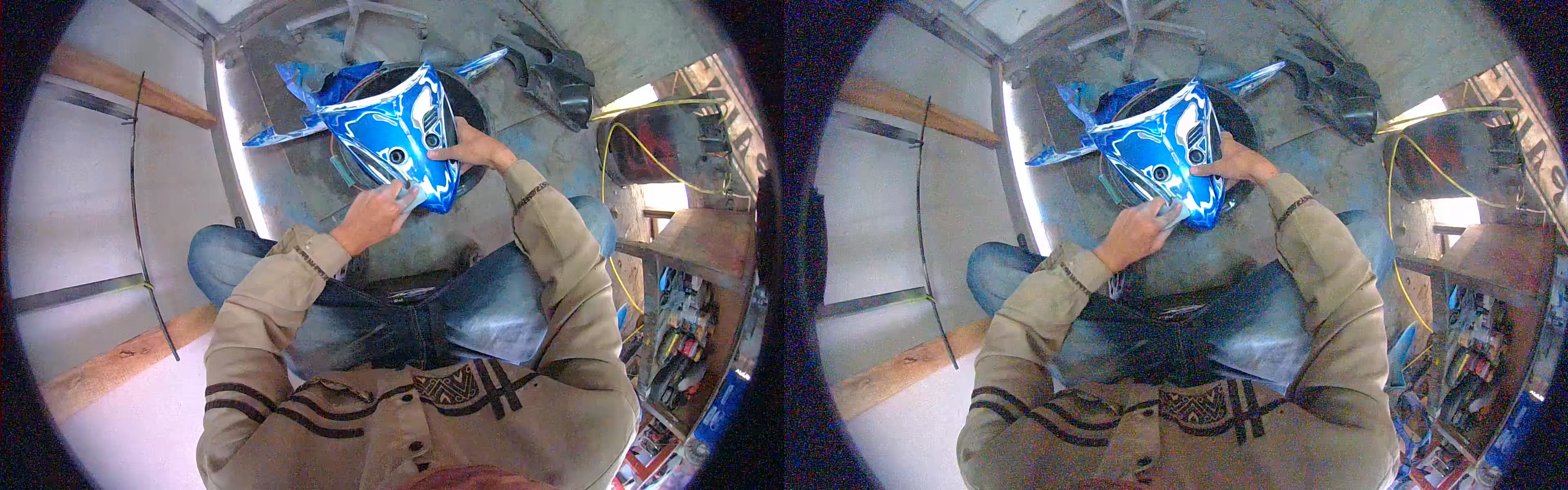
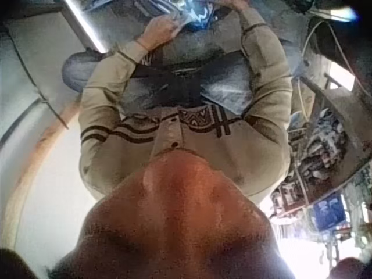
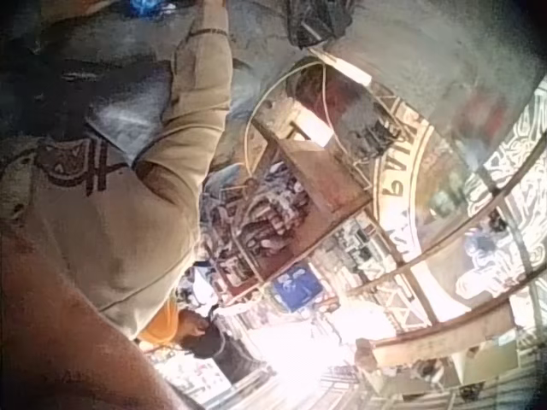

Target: The person wet sands a painted motorcycle fairing using a sanding pad, dipping the fairing into a bucket of water.

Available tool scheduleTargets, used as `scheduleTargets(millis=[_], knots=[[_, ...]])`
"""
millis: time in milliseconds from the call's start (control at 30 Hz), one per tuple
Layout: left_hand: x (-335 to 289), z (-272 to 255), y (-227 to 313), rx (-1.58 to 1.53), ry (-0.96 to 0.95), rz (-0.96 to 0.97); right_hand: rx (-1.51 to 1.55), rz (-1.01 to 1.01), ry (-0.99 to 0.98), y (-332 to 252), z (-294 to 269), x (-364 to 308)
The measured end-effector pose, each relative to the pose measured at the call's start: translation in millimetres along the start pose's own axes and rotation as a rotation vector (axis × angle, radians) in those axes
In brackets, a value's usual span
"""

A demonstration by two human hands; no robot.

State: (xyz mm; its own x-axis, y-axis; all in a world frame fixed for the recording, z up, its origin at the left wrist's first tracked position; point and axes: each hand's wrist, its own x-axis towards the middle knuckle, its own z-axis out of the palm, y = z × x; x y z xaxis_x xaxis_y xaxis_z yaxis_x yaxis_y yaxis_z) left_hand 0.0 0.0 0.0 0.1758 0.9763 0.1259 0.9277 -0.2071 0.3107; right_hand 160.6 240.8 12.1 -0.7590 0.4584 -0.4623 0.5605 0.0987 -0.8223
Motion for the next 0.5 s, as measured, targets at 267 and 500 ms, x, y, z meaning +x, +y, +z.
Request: scheduleTargets(millis=[267, 500], knots=[[-1.3, -0.6, 14.0, -0.070, 0.100, 0.048, 0.011, 0.086, -0.002, 0.0, 1.7, -6.3], [6.9, -6.1, 8.9, -0.050, 0.163, -0.113, 0.012, 0.083, -0.006, -9.8, 2.3, -11.3]])
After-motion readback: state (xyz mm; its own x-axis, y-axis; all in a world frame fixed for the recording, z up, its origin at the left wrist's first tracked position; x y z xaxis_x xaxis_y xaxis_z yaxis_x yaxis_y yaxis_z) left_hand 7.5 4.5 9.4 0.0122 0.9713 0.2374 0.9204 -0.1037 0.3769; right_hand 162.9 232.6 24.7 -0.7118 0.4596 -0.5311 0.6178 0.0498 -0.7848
